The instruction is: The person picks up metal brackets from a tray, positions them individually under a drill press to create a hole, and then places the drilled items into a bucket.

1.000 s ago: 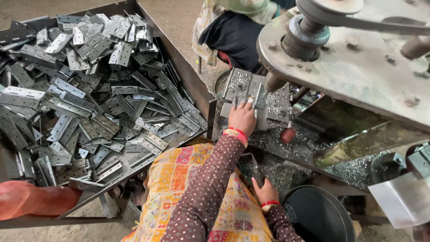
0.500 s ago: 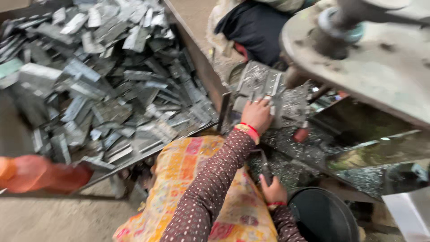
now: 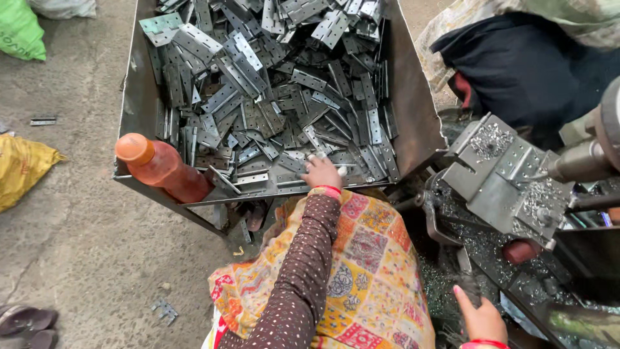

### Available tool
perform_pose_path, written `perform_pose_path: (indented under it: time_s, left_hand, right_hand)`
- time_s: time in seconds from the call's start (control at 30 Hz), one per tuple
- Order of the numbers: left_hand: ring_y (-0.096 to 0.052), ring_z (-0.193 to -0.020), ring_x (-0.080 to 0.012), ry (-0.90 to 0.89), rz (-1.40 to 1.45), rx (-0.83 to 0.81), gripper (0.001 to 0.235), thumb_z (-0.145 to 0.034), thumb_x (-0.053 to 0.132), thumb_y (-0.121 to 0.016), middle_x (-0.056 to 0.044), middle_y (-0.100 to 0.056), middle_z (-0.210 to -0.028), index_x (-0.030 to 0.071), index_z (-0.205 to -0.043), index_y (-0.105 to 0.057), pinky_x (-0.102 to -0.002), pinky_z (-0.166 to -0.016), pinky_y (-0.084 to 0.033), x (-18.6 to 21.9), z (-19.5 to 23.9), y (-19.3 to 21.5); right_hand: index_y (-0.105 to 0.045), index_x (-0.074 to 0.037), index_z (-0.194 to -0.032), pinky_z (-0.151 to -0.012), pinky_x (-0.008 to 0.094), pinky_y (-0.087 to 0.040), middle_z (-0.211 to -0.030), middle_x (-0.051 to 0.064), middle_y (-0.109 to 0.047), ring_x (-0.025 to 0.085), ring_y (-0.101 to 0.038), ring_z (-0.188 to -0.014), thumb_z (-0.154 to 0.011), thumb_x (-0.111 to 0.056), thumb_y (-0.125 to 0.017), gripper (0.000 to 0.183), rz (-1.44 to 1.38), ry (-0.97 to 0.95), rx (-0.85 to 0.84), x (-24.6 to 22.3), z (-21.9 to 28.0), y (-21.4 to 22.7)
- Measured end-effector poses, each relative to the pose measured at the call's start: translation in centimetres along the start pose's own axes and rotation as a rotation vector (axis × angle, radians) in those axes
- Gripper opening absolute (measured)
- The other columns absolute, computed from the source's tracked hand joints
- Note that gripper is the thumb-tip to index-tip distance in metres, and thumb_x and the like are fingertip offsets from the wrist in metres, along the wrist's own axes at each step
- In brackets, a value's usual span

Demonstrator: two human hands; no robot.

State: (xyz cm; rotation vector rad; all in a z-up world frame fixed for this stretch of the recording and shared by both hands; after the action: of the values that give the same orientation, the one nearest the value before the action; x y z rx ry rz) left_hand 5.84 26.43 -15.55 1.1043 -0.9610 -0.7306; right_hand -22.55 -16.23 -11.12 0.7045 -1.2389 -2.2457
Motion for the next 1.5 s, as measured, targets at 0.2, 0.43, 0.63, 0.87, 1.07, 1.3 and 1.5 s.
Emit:
perform_pose_path:
  time_s: [0.2,0.43,0.63,0.87,1.07,1.3,1.5]
  left_hand:
    - [-0.039,-0.142,-0.0388,0.071,0.108,-0.036,0.060,-0.098,0.023,-0.065,-0.020,-0.029,-0.163,0.009,-0.152,-0.045,-0.059,-0.104,-0.044,-0.4,-0.4,-1.1]
    - [-0.039,-0.140,-0.0420,0.316,0.618,0.111,0.094,-0.071,0.014,-0.090,-0.025,-0.023,-0.159,0.008,-0.151,-0.042,-0.045,-0.114,-0.038,-5.2,-1.5,-0.4]
    - [-0.065,-0.116,-0.0330,0.246,1.054,0.275,0.089,-0.066,0.014,-0.094,-0.018,-0.062,-0.132,0.007,-0.144,-0.052,-0.039,-0.101,-0.051,-7.1,-2.3,-2.7]
    - [-0.070,-0.104,-0.0147,-0.259,1.328,0.143,0.070,-0.075,0.005,-0.088,-0.009,-0.076,-0.119,0.009,-0.141,-0.063,-0.029,-0.095,-0.054,1.0,3.8,8.3]
    - [-0.069,-0.114,-0.0190,-0.745,1.553,-0.085,0.048,-0.086,0.002,-0.085,-0.011,-0.071,-0.126,0.011,-0.131,-0.072,-0.029,-0.101,-0.054,13.9,11.9,15.5]
    - [-0.043,-0.138,-0.0360,-0.950,0.343,0.138,0.044,-0.076,0.022,-0.078,-0.018,-0.053,-0.147,0.022,-0.120,-0.074,-0.058,-0.111,-0.029,21.0,16.0,12.7]
    - [-0.047,-0.138,-0.0305,-1.052,0.325,0.313,0.072,-0.075,0.030,-0.077,-0.012,-0.053,-0.147,0.006,-0.141,-0.059,-0.054,-0.118,-0.032,19.0,17.7,11.9]
  right_hand:
    - [-0.077,0.002,-0.117,-0.086,0.047,-0.057,-0.079,0.022,-0.075,0.038,-0.079,-0.082,-0.080,-0.078,-0.061,0.090,0.084,0.070,0.056,3.0,-2.4,-0.9]
    - [-0.079,0.001,-0.108,-0.070,0.044,-0.055,-0.078,0.019,-0.074,0.033,-0.071,-0.070,-0.087,-0.073,-0.066,0.078,0.064,0.181,0.135,1.8,-0.8,0.1]
    - [-0.078,-0.003,-0.109,-0.061,0.043,-0.056,-0.067,0.018,-0.074,0.031,-0.073,-0.054,-0.082,-0.068,-0.066,0.071,-0.073,0.008,0.024,-2.2,3.6,1.8]
    - [-0.076,-0.004,-0.113,-0.067,0.046,-0.059,-0.075,0.020,-0.076,0.034,-0.076,-0.061,-0.082,-0.068,-0.064,0.072,-0.117,-0.012,0.002,-3.5,4.9,1.9]
    - [-0.073,-0.005,-0.119,-0.092,0.051,-0.054,-0.109,0.026,-0.074,0.044,-0.070,-0.105,-0.081,-0.074,-0.062,0.080,-0.024,0.128,0.095,-1.8,2.9,0.6]
    - [-0.073,-0.006,-0.117,-0.093,0.051,-0.055,-0.107,0.025,-0.076,0.044,-0.072,-0.105,-0.085,-0.074,-0.058,0.076,-0.031,0.111,0.086,-1.9,3.1,0.0]
    - [-0.072,-0.011,-0.118,-0.090,0.052,-0.055,-0.104,0.024,-0.075,0.044,-0.071,-0.103,-0.083,-0.073,-0.060,0.072,-0.045,0.095,0.069,-3.2,4.3,1.0]
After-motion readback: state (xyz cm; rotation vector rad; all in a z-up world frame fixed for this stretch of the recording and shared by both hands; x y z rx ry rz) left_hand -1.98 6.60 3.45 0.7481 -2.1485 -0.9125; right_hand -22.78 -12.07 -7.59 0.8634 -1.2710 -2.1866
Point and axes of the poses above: each hand's wrist, its own z-axis away from the middle knuckle, its own y-axis out of the back of the hand, x = y × z, the point moved 3 cm from there along -z, towards the middle knuckle
